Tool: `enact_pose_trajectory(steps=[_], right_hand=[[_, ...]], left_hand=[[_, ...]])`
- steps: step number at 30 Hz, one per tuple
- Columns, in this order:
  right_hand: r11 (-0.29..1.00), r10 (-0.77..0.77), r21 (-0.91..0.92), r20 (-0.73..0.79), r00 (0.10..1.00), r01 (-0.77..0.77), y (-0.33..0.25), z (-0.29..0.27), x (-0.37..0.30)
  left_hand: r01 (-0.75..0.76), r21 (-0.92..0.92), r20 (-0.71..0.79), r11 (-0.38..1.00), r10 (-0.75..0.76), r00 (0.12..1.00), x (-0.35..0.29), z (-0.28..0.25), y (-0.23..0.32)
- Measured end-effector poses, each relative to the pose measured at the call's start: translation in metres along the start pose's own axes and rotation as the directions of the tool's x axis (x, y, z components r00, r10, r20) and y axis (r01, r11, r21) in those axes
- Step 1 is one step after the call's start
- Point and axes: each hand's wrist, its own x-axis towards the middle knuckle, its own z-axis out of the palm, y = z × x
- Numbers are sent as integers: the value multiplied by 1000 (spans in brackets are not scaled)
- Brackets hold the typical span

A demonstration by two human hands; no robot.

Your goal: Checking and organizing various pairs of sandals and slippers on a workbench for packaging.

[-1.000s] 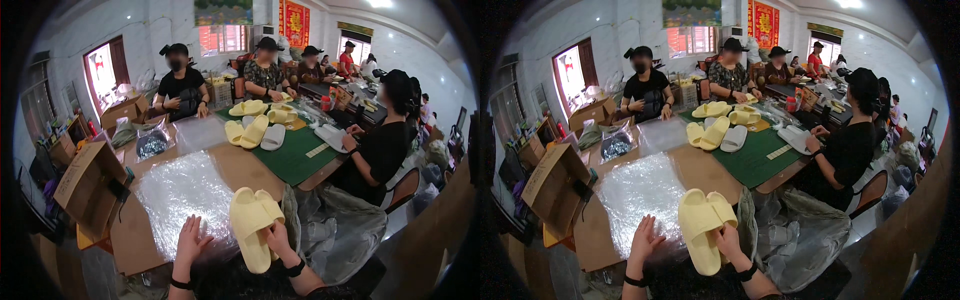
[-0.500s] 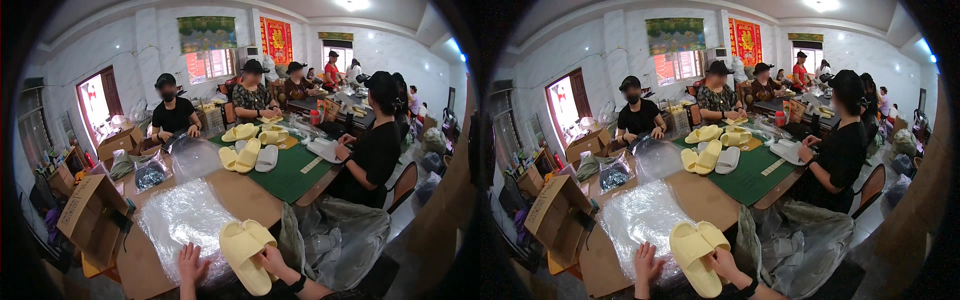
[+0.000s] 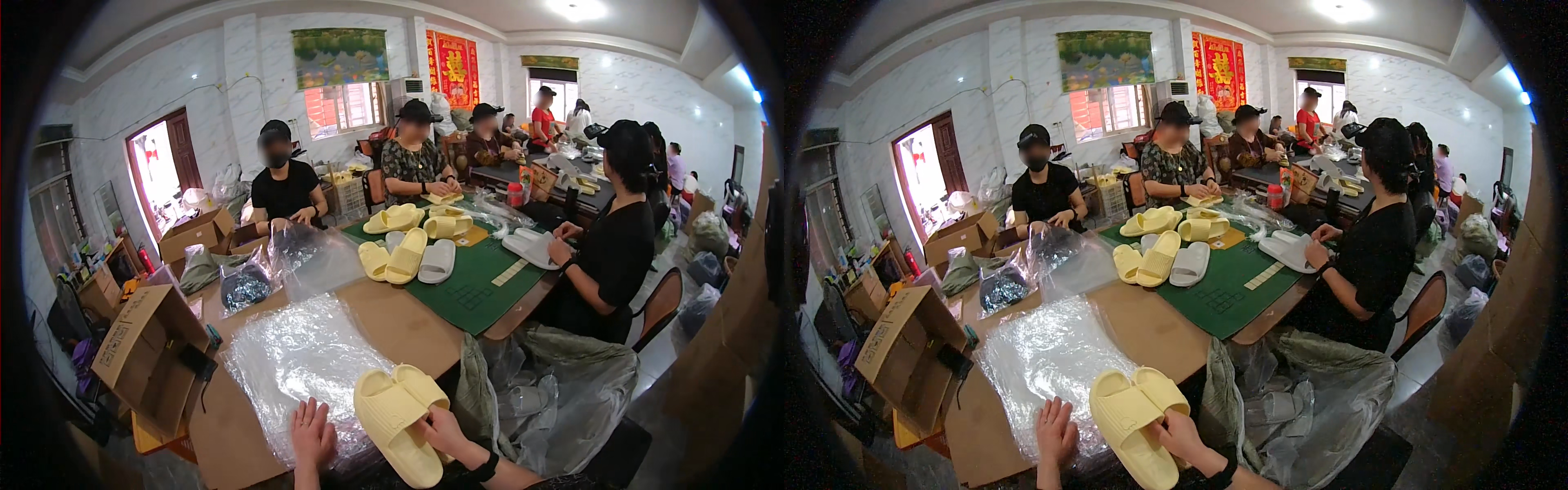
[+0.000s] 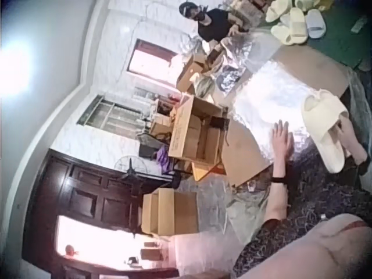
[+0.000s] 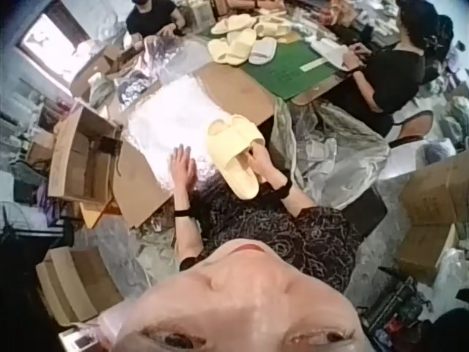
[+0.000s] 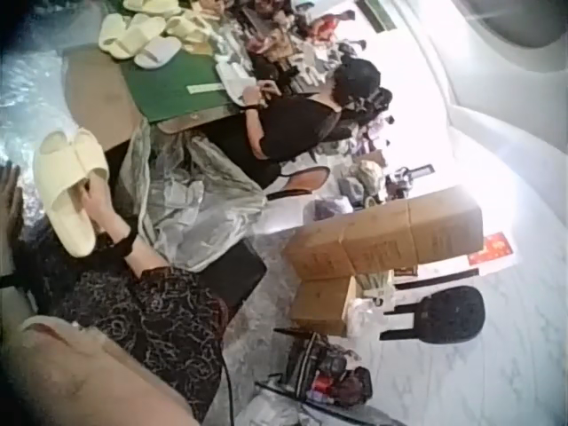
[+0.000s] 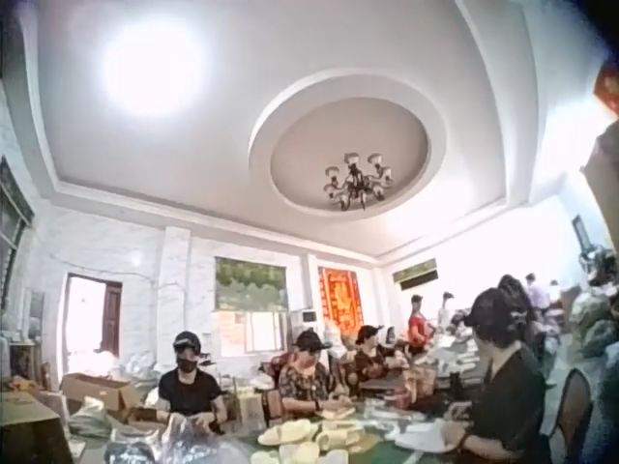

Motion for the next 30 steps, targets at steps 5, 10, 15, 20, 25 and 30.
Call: enact_pose_trajectory(steps=[5, 10, 15, 20, 25, 30], right_hand=[[1000, 13, 0, 32, 999, -13, -3, -1, 0], [998, -28, 61, 10, 1000, 27, -4, -1, 0], [999, -42, -31, 33, 999, 43, 5, 4, -3], [992, -86, -86, 29, 996, 88, 7, 4, -4], [995, -67, -64, 49, 997, 70, -7, 3, -5], [996, -52, -72, 79, 996, 58, -13, 1, -5]], left_hand=[[7, -2, -3, 1000, -7, 1000, 1, -1, 1], [3, -10, -2, 1000, -3, 1000, 1, 5, -6], [9, -32, -10, 999, -9, 1000, 0, 3, -3], [6, -27, -18, 1000, -6, 1000, 0, 3, -3], [2, -21, -30, 1000, -2, 1000, -1, 4, -5], [5, -29, -14, 1000, -6, 1000, 1, 0, 0]])
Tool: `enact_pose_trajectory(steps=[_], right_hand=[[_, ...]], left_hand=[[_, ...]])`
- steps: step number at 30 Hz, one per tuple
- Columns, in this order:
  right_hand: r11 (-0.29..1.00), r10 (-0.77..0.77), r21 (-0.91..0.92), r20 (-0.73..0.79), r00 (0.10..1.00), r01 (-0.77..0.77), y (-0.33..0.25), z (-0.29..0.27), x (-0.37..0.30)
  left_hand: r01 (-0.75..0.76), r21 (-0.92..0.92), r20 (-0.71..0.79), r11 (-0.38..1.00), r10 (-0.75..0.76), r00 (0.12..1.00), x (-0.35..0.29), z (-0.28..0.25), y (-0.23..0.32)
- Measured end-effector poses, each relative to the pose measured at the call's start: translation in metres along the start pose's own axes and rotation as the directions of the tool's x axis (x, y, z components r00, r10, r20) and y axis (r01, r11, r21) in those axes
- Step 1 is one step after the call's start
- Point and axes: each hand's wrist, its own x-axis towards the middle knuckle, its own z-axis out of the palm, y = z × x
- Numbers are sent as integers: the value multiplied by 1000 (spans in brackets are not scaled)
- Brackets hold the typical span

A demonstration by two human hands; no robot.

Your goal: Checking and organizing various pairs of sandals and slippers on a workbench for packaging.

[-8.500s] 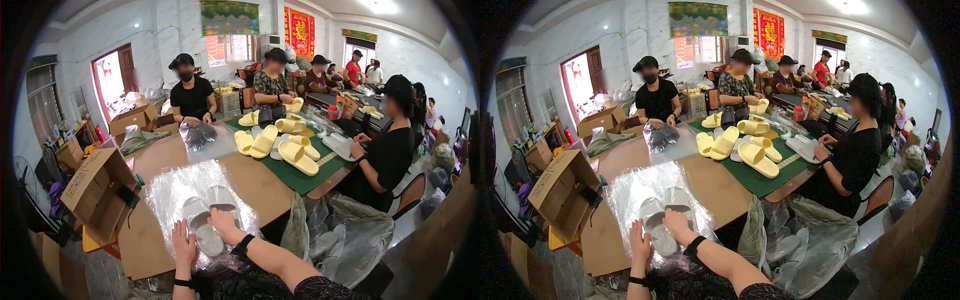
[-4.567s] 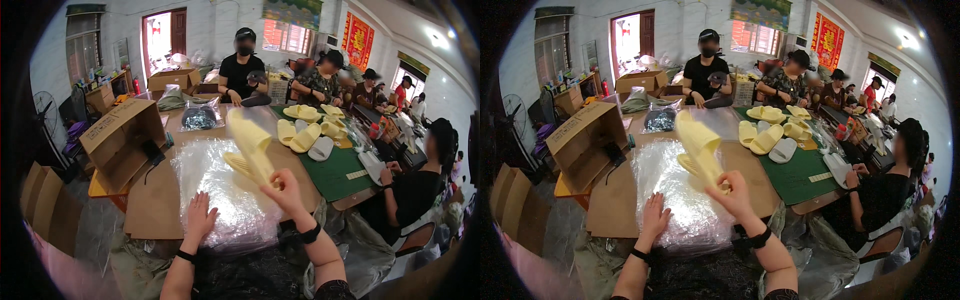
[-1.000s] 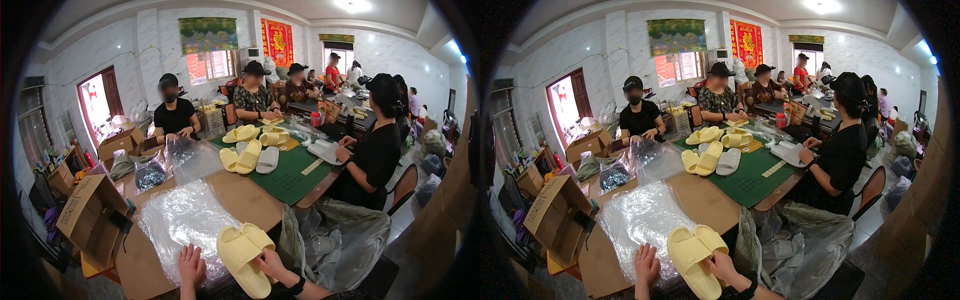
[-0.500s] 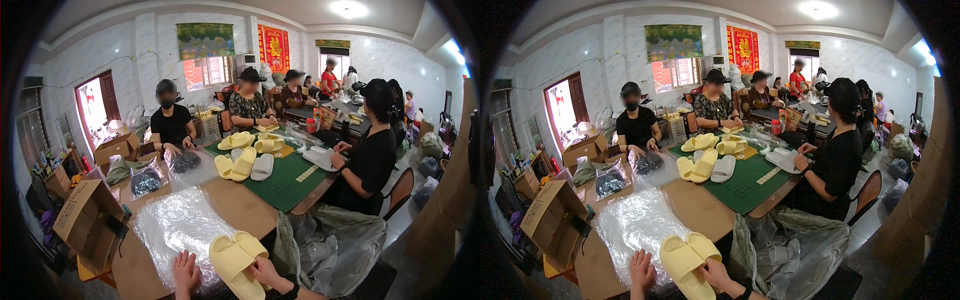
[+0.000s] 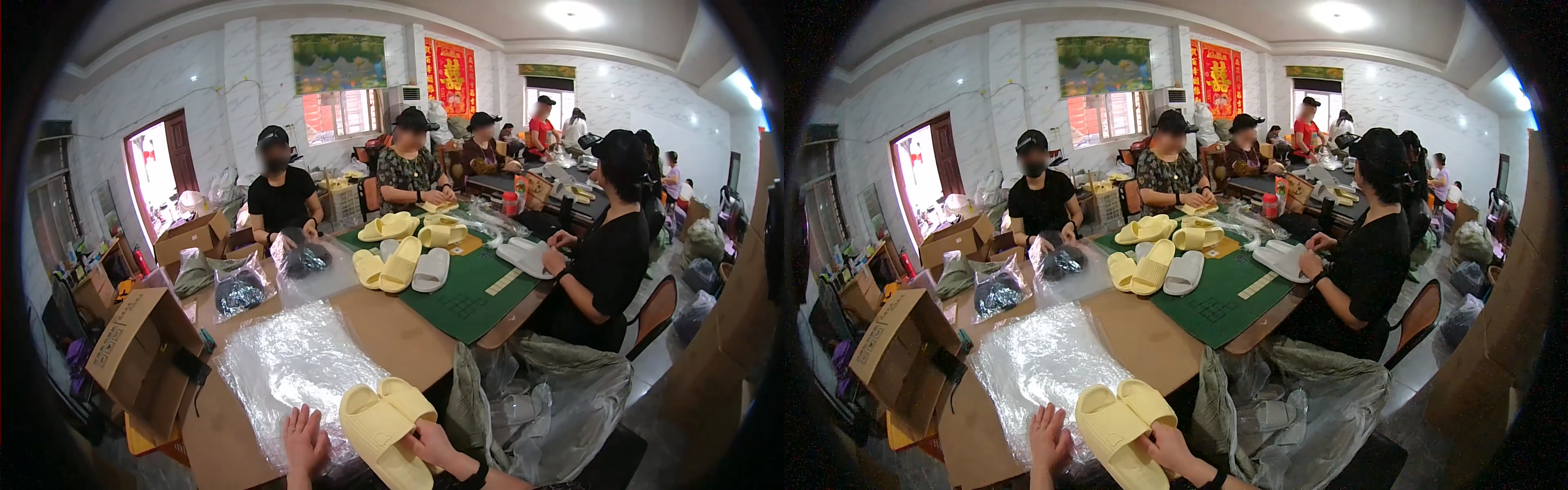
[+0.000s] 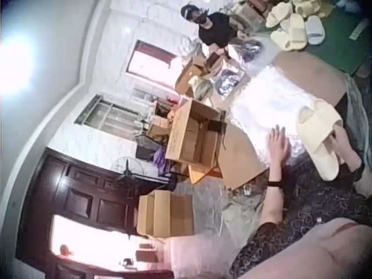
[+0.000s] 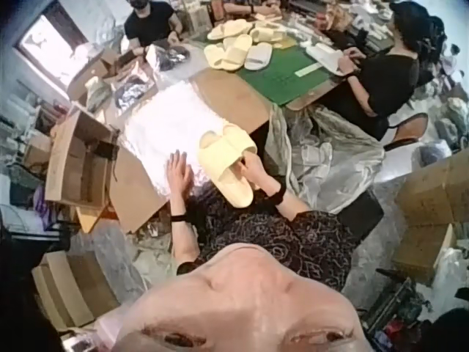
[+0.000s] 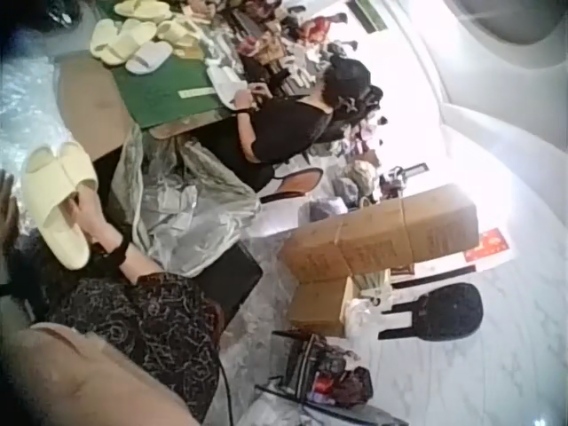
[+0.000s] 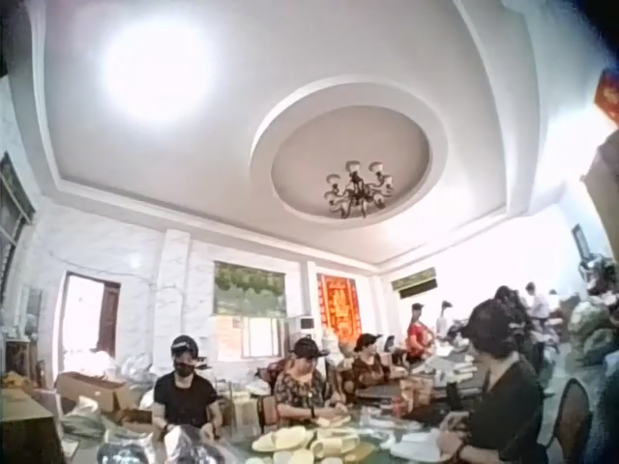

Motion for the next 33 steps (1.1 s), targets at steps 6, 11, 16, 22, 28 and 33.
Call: enact_pose_trajectory(steps=[6, 11, 16, 22, 28, 33], right_hand=[[1000, 2, -10, 18, 1000, -1, 14, 8, -1], [1000, -19, -8, 9, 1000, 19, 6, 6, -2], [999, -26, -21, 28, 999, 26, 7, 6, -2], [999, 7, -49, 46, 999, -5, 1, 5, -3], [999, -8, -47, 44, 999, 10, 0, 5, -4], [998, 1, -61, 60, 998, 3, 6, 7, -4]], left_hand=[[6, 0, -1, 1000, -6, 1000, 0, -1, 1], [12, 5, 4, 1000, -12, 1000, 0, -2, 2], [12, 5, 0, 1000, -12, 1000, 0, -2, 4], [10, 6, -11, 1000, -10, 1000, 0, 0, 1], [9, 4, -4, 1000, -9, 1000, -1, 1, 0], [1, 8, -3, 1000, -1, 1000, 0, -1, 1]])
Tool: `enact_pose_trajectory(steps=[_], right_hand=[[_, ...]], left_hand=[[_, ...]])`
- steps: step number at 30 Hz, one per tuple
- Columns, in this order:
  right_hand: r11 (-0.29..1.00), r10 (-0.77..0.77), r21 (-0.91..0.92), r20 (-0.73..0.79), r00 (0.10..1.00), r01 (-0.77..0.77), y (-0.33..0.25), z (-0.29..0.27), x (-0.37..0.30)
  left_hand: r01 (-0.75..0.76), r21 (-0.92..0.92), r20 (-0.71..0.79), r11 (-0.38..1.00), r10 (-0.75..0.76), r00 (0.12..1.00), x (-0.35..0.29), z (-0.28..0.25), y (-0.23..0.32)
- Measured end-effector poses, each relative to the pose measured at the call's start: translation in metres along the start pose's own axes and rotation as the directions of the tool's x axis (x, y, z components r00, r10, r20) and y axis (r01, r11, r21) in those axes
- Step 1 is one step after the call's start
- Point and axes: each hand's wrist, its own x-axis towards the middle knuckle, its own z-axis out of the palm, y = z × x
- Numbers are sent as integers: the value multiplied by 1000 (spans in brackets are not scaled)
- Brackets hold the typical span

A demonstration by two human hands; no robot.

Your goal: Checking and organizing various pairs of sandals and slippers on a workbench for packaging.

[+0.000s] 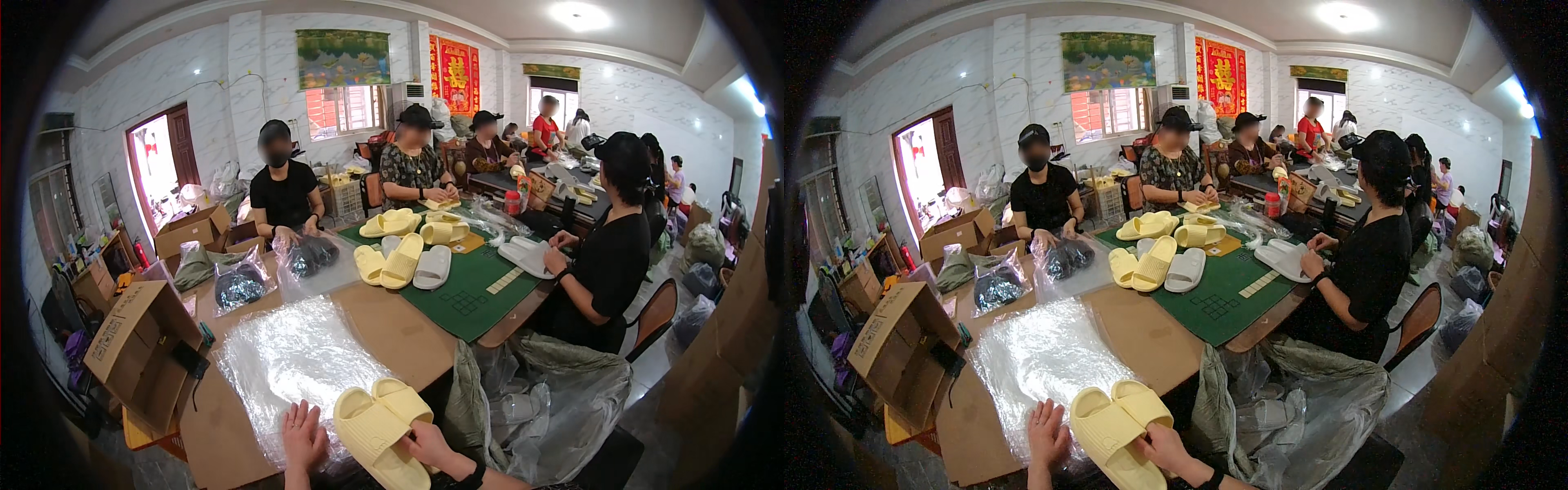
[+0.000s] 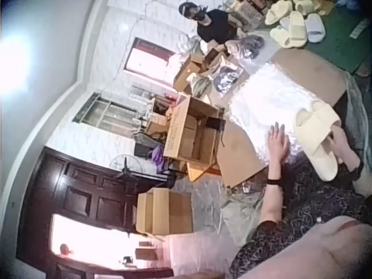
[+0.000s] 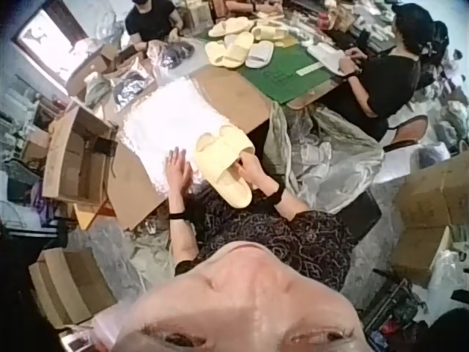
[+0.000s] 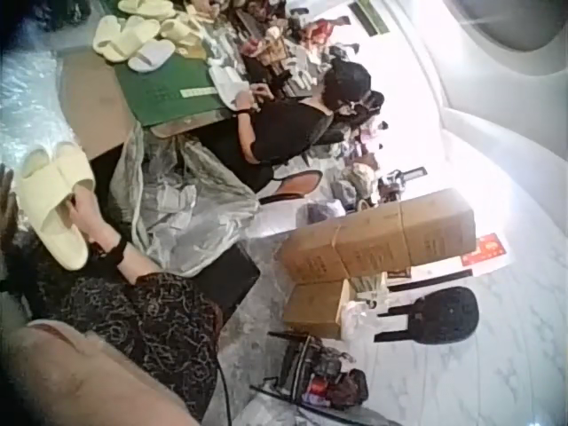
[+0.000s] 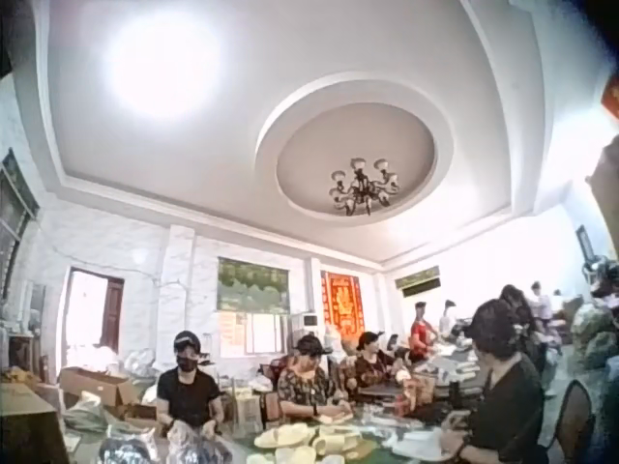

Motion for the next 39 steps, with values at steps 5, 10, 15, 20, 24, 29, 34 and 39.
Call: enact_pose_trajectory(steps=[5, 10, 15, 20, 24, 29, 34, 39], right_hand=[[1000, 0, 0, 9, 1000, 0, -1, 0, 0], [1000, 15, -10, 52, 999, -15, -6, -4, 0], [1000, 3, -26, 60, 998, -1, -5, -4, -1], [1000, 4, -1, 61, 998, -4, -13, -6, -1], [999, -8, -40, 54, 998, 11, -9, -5, -1], [1000, -15, 4, 49, 999, 15, -3, -1, 0], [998, -49, -23, 46, 998, 50, -3, -1, 0], [999, -22, -30, 66, 998, 24, -1, -1, 0]], left_hand=[[33, -23, 41, 999, -32, 999, 1, -3, 3], [30, -14, 25, 999, -30, 999, 0, -1, 1], [19, -3, 9, 1000, -19, 1000, 0, -1, 2], [38, -18, 44, 999, -37, 998, 0, -3, 3], [3, -7, 8, 1000, -3, 1000, 1, 0, 1], [38, -5, 50, 999, -38, 998, 1, -2, 0], [19, -16, 37, 1000, -18, 999, 1, -3, 2], [13, -15, 39, 1000, -12, 999, 1, -1, 2]])
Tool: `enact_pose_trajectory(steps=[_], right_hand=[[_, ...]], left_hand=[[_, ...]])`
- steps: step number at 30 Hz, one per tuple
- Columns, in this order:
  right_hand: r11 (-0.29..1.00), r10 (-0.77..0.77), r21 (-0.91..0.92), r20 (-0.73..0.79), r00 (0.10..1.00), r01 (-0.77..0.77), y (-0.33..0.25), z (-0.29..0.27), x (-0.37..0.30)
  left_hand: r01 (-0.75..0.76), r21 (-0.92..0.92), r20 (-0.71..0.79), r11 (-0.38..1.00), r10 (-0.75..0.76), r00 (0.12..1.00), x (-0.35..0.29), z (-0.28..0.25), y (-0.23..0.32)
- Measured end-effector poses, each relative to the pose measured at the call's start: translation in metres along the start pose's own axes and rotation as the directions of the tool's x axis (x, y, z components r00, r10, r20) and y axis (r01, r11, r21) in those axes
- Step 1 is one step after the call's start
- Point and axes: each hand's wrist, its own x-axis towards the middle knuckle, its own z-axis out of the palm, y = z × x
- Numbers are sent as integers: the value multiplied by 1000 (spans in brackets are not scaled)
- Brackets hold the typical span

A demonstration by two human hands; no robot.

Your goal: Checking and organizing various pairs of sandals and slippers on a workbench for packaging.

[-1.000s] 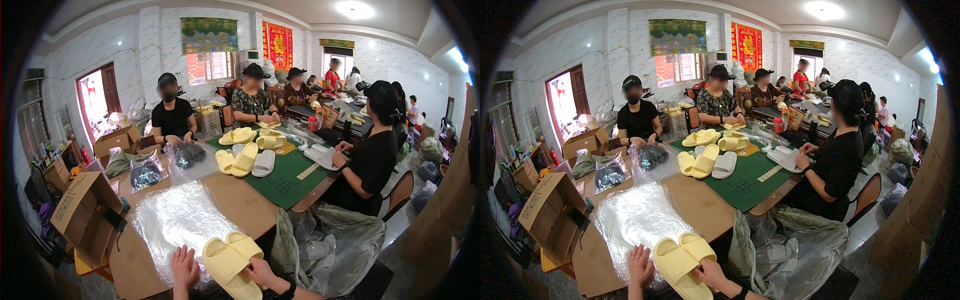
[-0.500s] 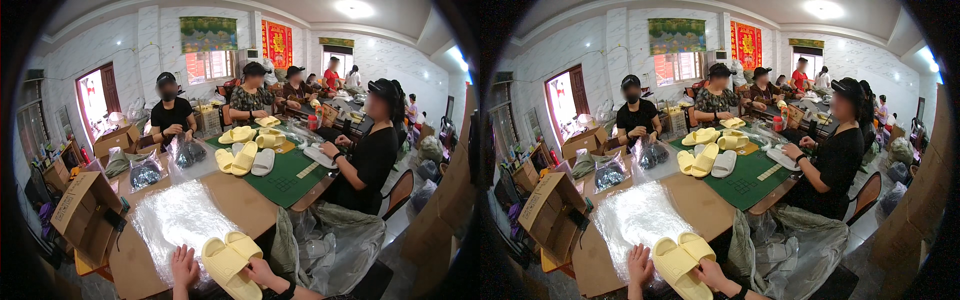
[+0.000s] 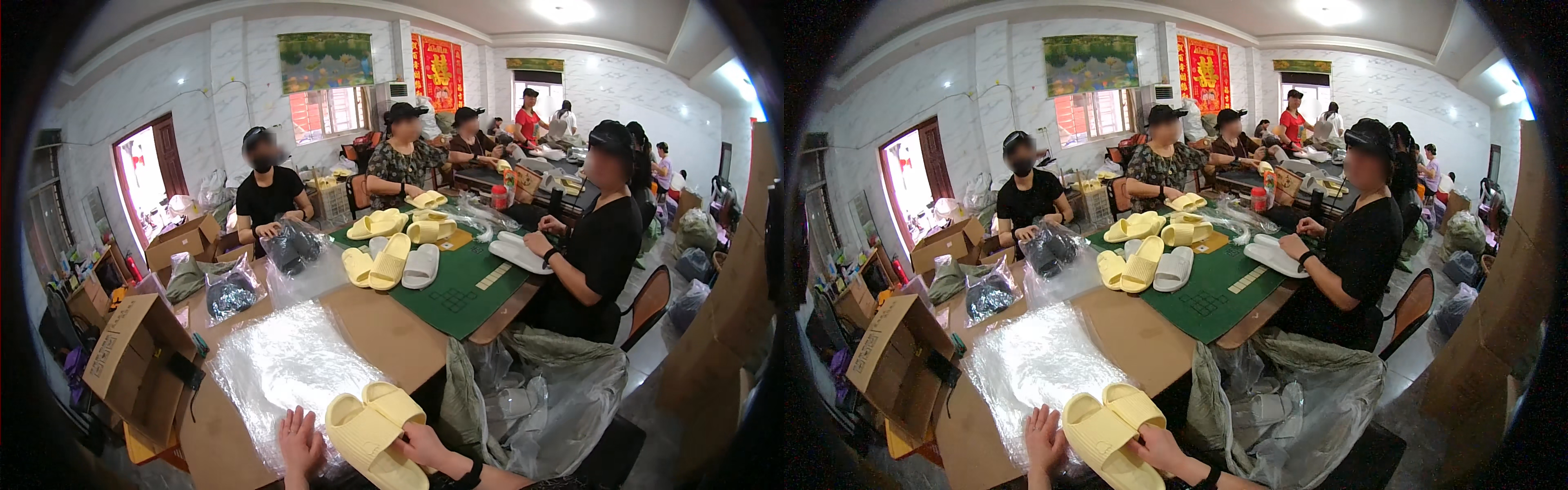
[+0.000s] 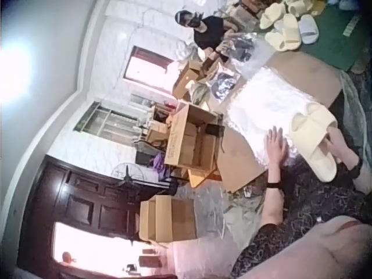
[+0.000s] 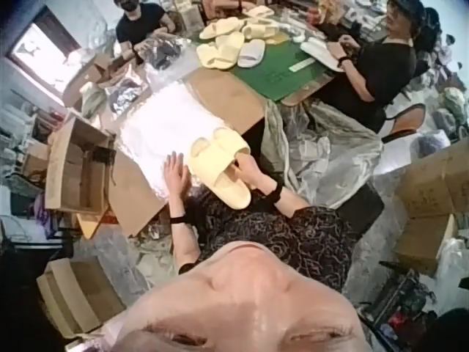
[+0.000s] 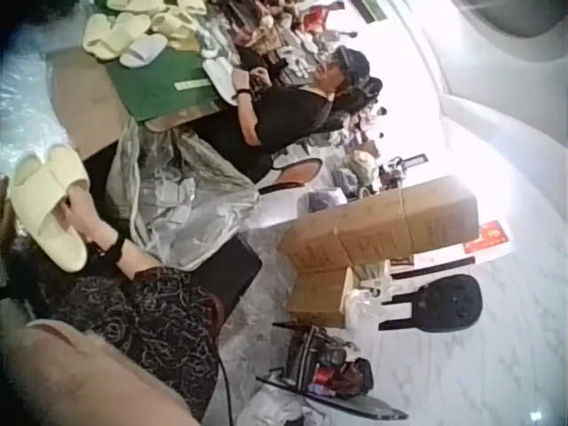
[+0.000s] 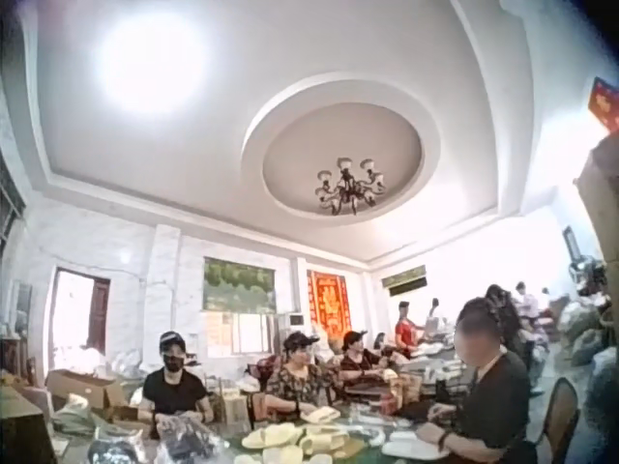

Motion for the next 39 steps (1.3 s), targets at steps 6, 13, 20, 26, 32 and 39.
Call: enact_pose_trajectory(steps=[6, 13, 20, 26, 32, 39], right_hand=[[1000, -23, 15, -28, 999, 23, -3, 0, 0], [1000, -16, -1, -22, 1000, 16, 0, 3, 0], [1000, -11, 2, -9, 1000, 11, -3, 1, 0], [1000, -20, 10, -20, 1000, 20, 1, 3, 0], [1000, -13, 7, -7, 1000, 13, 4, 5, -1], [999, -24, 27, -17, 1000, 25, -3, 1, -1]], left_hand=[[-3, 13, -24, 1000, 3, 1000, -1, 1, -1], [-9, 22, -32, 1000, 10, 999, -1, 3, -4], [4, -3, -2, 1000, -4, 1000, 0, -3, 2], [19, 7, 16, 1000, -19, 1000, 0, -4, 3], [10, 21, -9, 1000, -10, 1000, 0, -2, 3], [15, -10, 4, 1000, -15, 1000, -1, -2, 3]])
